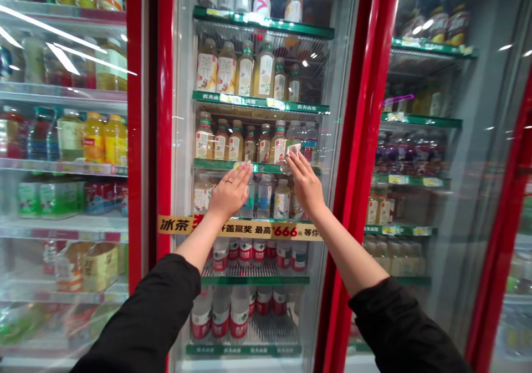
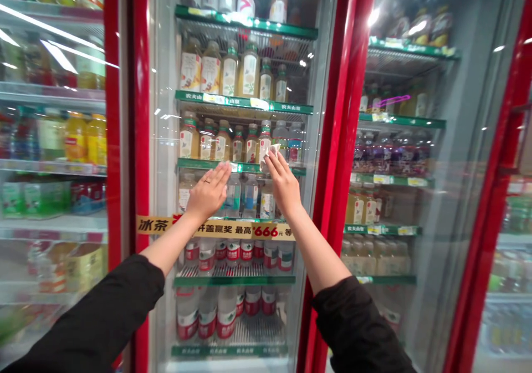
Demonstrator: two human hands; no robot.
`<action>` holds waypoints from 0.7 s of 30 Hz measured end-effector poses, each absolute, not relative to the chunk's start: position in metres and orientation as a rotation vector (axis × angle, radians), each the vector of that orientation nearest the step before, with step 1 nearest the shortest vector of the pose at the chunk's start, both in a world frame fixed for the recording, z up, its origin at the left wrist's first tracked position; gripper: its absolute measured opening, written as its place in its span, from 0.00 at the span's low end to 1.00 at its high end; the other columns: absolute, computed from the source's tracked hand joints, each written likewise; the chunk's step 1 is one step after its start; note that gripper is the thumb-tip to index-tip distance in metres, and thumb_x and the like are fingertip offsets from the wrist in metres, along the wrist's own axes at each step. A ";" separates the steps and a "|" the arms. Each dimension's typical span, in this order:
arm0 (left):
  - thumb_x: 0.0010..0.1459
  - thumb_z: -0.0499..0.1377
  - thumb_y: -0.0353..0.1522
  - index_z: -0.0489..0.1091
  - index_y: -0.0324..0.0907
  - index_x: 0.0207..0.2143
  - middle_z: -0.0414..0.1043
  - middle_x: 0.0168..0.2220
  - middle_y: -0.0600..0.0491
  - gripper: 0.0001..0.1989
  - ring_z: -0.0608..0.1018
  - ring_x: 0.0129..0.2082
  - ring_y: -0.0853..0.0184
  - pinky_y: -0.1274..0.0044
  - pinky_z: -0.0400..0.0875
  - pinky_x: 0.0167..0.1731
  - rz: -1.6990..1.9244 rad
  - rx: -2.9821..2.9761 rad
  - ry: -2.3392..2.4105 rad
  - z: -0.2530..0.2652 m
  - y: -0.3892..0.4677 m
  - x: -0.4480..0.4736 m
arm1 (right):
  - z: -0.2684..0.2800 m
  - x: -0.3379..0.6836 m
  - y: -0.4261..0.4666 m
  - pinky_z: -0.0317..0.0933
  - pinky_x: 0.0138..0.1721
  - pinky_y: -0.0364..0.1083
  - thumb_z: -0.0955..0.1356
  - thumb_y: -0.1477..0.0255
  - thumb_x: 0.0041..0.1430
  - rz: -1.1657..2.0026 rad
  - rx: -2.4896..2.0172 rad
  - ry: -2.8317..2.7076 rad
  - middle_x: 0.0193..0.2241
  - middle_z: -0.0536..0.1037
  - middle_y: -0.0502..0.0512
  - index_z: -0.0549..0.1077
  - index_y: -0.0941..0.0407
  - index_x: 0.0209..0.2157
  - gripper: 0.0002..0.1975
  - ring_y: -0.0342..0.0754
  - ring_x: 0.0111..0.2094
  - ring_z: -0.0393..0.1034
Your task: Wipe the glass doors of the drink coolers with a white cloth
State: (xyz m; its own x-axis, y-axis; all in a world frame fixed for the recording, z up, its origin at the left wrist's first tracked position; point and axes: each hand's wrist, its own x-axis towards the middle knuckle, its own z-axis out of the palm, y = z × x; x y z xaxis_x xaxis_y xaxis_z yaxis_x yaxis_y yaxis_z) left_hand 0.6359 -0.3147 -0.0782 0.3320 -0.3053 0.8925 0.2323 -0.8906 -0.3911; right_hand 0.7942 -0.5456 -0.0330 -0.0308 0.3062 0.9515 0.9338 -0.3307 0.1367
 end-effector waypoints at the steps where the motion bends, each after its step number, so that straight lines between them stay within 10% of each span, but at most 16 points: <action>1: 0.76 0.49 0.27 0.30 0.44 0.81 0.50 0.79 0.48 0.40 0.62 0.79 0.59 0.62 0.63 0.77 -1.596 -2.141 0.070 -0.079 -0.314 0.636 | -0.034 0.798 -0.551 0.64 0.77 0.62 0.56 0.89 0.70 -1.386 -1.669 -1.306 0.75 0.68 0.49 0.64 0.47 0.76 0.40 0.53 0.79 0.56; 21: 0.73 0.52 0.26 0.41 0.42 0.82 0.58 0.78 0.48 0.39 0.66 0.77 0.59 0.63 0.61 0.78 -1.899 -2.004 0.101 -0.085 -0.308 0.641 | -0.036 0.790 -0.524 0.70 0.73 0.64 0.58 0.89 0.71 -1.509 -1.523 -1.357 0.71 0.75 0.54 0.72 0.50 0.71 0.35 0.56 0.75 0.64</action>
